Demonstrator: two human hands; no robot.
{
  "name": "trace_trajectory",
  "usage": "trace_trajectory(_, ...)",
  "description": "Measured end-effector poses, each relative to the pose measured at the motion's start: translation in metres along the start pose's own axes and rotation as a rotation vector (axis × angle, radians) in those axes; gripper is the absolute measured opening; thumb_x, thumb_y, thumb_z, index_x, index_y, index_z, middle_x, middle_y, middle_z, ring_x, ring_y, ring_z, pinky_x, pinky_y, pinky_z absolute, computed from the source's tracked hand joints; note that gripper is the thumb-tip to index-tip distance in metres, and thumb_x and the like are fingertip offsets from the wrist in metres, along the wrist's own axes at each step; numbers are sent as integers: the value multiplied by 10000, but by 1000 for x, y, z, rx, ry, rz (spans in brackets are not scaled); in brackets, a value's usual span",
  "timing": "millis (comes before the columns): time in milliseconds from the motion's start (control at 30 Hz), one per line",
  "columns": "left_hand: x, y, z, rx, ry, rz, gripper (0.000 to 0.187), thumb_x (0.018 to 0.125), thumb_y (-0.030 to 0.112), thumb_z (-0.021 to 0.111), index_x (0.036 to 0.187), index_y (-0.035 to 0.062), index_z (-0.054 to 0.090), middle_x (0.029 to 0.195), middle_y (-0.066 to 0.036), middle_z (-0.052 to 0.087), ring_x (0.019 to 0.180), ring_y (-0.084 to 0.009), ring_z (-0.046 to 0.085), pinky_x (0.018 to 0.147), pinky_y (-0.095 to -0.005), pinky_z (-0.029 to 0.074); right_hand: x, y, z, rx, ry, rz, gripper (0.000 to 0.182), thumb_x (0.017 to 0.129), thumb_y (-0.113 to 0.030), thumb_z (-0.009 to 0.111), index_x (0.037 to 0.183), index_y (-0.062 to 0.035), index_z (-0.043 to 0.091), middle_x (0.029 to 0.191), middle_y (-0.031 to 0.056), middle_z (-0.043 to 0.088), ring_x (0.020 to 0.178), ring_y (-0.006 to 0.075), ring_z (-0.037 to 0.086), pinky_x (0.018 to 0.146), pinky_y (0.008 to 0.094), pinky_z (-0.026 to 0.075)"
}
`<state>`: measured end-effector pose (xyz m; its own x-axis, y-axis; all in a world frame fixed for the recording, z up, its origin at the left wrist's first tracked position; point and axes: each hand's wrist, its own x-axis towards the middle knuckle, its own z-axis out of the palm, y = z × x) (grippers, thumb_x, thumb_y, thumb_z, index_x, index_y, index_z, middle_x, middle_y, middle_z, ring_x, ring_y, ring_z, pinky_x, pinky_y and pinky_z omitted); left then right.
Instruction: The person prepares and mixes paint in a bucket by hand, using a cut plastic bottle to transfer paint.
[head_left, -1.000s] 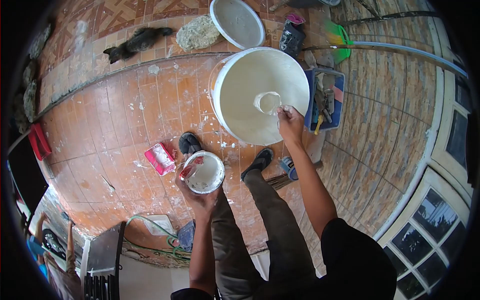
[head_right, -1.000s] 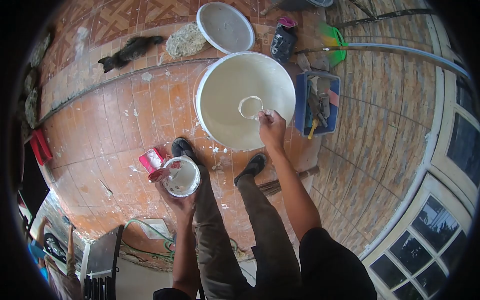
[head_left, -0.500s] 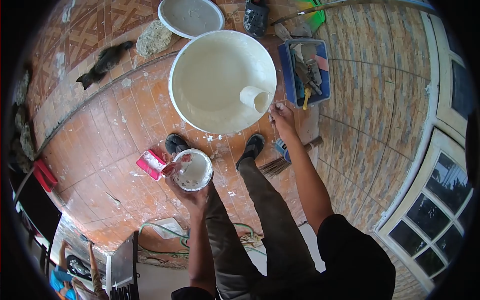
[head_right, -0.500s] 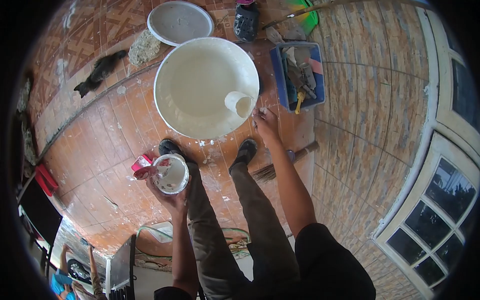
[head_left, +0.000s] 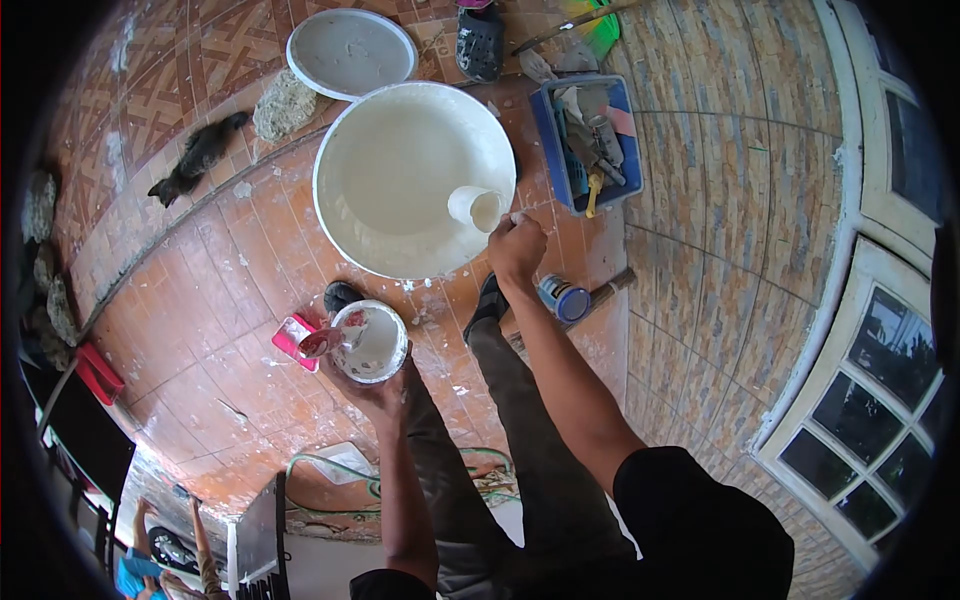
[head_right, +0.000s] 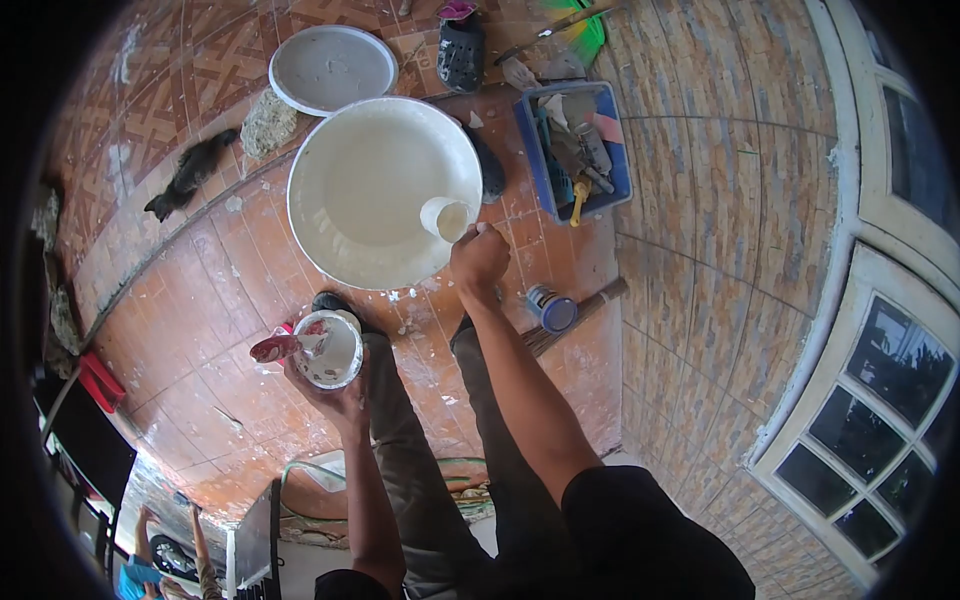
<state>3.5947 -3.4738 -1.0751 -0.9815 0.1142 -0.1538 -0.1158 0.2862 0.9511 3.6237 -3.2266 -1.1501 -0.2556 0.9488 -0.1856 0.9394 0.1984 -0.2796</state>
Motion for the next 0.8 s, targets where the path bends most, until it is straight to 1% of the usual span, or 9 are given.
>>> trace_trajectory(200,6,20,3,-52,0,-37,1001,628,180,864,1402,55,242,1343,-154,376,1216,-286,448,1006,-416,399,9,-11,-15,-90,-145,102,230,838,-238,613,826,-27,703,820,196,693,790,375,681,728,465,532)
trace_trajectory(267,10,23,2,-60,-11,-46,1005,633,194,861,1407,54,235,1347,-152,372,1222,-289,442,1007,-422,394,12,-12,-15,-131,-135,64,234,836,-234,617,823,-15,700,832,209,691,798,376,681,730,464,533)
trace_trajectory(300,11,26,1,-76,-11,-50,997,644,228,857,1409,46,246,1355,-156,368,1242,-295,421,1024,-434,373,11,-12,-16,-151,-133,48,237,834,-231,618,821,-9,698,838,215,690,803,376,682,731,463,533)
trace_trajectory(367,15,32,4,-110,-5,-48,986,664,297,848,1414,30,266,1371,-164,358,1282,-308,380,1059,-457,330,12,-13,-15,-157,-133,38,222,826,-202,617,830,7,692,844,229,685,804,381,680,738,465,532)
trace_trajectory(500,23,33,-2,-18,-39,-4,979,662,291,849,1409,23,276,1343,-162,374,1264,-311,395,1050,-453,335,16,-14,-18,-98,-191,53,195,806,-149,609,850,27,682,852,247,679,807,390,674,759,468,529)
trace_trajectory(533,24,31,-4,10,-46,7,977,662,290,849,1408,22,278,1341,-161,375,1260,-311,398,1049,-452,335,18,-16,-19,-104,-240,70,183,794,-137,605,849,18,684,855,246,679,803,401,670,774,464,529)
trace_trajectory(633,25,30,-4,-4,-43,6,973,661,286,851,1405,20,284,1333,-159,379,1252,-309,403,1046,-449,336,19,-7,-12,-105,-180,24,169,789,-129,608,838,14,683,840,237,678,803,382,674,750,444,530)
trace_trajectory(767,25,36,0,-100,-20,-18,967,662,288,851,1404,26,289,1326,-157,383,1253,-304,403,1046,-448,335,34,23,-15,144,-314,-106,158,795,-125,624,843,17,676,805,221,673,798,344,681,709,418,524)
trace_trajectory(800,26,37,-1,-92,-38,-28,987,666,323,843,1413,35,264,1346,-160,364,1262,-304,396,1045,-450,342,37,26,-21,186,-360,-141,158,798,-124,628,847,19,674,800,218,673,798,336,682,701,412,521)
